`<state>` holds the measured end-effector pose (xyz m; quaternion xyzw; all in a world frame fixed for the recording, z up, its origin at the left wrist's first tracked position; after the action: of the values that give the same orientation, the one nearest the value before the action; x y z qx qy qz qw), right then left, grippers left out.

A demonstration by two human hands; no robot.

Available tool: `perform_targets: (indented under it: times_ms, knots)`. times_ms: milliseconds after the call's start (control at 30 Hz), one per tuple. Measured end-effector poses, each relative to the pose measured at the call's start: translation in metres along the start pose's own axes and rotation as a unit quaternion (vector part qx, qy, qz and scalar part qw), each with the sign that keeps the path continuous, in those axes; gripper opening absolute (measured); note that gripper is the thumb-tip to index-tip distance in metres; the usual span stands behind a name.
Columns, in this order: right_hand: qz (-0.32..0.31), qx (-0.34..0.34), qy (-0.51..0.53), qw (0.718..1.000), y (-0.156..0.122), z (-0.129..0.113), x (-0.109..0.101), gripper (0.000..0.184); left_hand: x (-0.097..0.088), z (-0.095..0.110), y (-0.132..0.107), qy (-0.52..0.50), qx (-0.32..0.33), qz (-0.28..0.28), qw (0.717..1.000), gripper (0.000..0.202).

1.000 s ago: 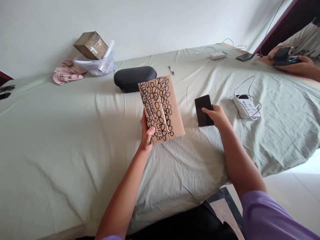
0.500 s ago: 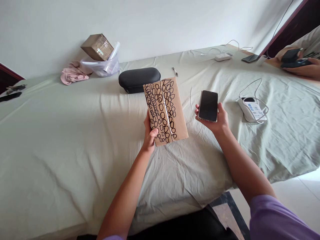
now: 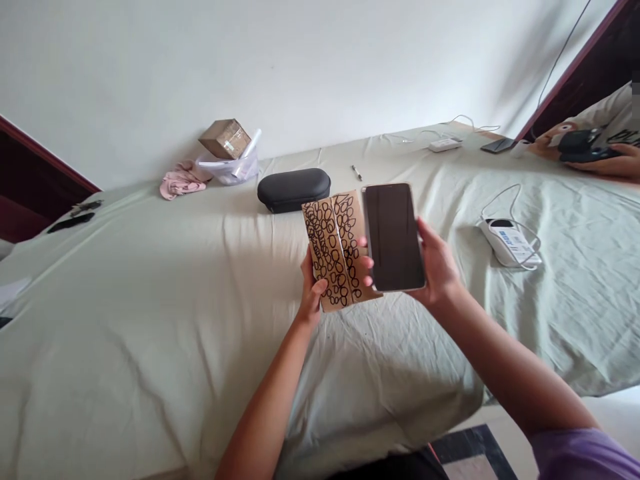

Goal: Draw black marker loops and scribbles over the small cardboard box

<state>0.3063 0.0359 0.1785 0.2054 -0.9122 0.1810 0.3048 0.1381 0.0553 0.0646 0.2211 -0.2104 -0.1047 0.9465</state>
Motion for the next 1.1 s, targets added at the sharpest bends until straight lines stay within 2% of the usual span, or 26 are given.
perform_targets:
  times_ms: [100, 167, 233, 300, 500, 667, 867, 933, 1000, 1100]
  knots:
    - [-0.134, 0.043, 0.082, 0.987, 0.019, 0.012, 0.06, 0.059, -0.013, -0.003, -0.004, 0.031, 0.011, 0.046, 0.998, 0.092]
    - [-0.191, 0.05, 0.124, 0.972, 0.034, 0.016, 0.087, 0.058, -0.025, -0.009, -0.007, 0.069, 0.014, 0.083, 0.994, 0.089]
    - [-0.212, 0.05, 0.147, 0.965, 0.046, 0.016, 0.1, 0.058, -0.031, -0.016, -0.011, 0.077, -0.006, 0.107, 0.991, 0.086]
    - [-0.213, 0.052, 0.144, 0.965, 0.054, 0.012, 0.103, 0.059, -0.033, -0.02, -0.014, 0.06, -0.026, 0.12, 0.991, 0.084]
    - [-0.24, 0.118, 0.029, 0.963, 0.056, -0.006, 0.088, 0.06, -0.029, -0.017, -0.017, 0.012, -0.044, 0.095, 0.994, 0.087]
    - [-0.242, 0.1, 0.004, 0.965, 0.056, -0.013, 0.077, 0.063, -0.031, -0.014, -0.014, 0.02, -0.009, 0.072, 0.997, 0.091]
    - [-0.229, 0.084, -0.01, 0.97, 0.059, -0.01, 0.078, 0.062, -0.033, -0.018, -0.016, 0.023, -0.019, 0.069, 0.997, 0.09]
    - [-0.197, 0.066, -0.021, 0.978, 0.059, -0.014, 0.073, 0.06, -0.03, -0.014, -0.015, 0.02, -0.013, 0.071, 0.997, 0.09]
    - [-0.133, 0.022, -0.032, 0.99, 0.06, -0.027, 0.057, 0.056, -0.025, -0.007, -0.012, 0.027, -0.002, 0.071, 0.997, 0.088]
    - [0.011, -0.072, -0.054, 0.996, 0.057, -0.058, 0.009, 0.046, -0.021, 0.002, -0.009, 0.045, 0.012, 0.072, 0.996, 0.086]
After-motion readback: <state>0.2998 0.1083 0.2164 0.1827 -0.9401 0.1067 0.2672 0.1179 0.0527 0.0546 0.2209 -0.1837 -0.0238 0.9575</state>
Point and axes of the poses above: each hand's wrist, its own y-axis towards the middle knuckle, its own x-axis out of the palm, z = x × y, the point moved 8 cm from there along y, towards the middle knuckle, and after that the axes turned 13 degrees about x, right-handed, at the moved point
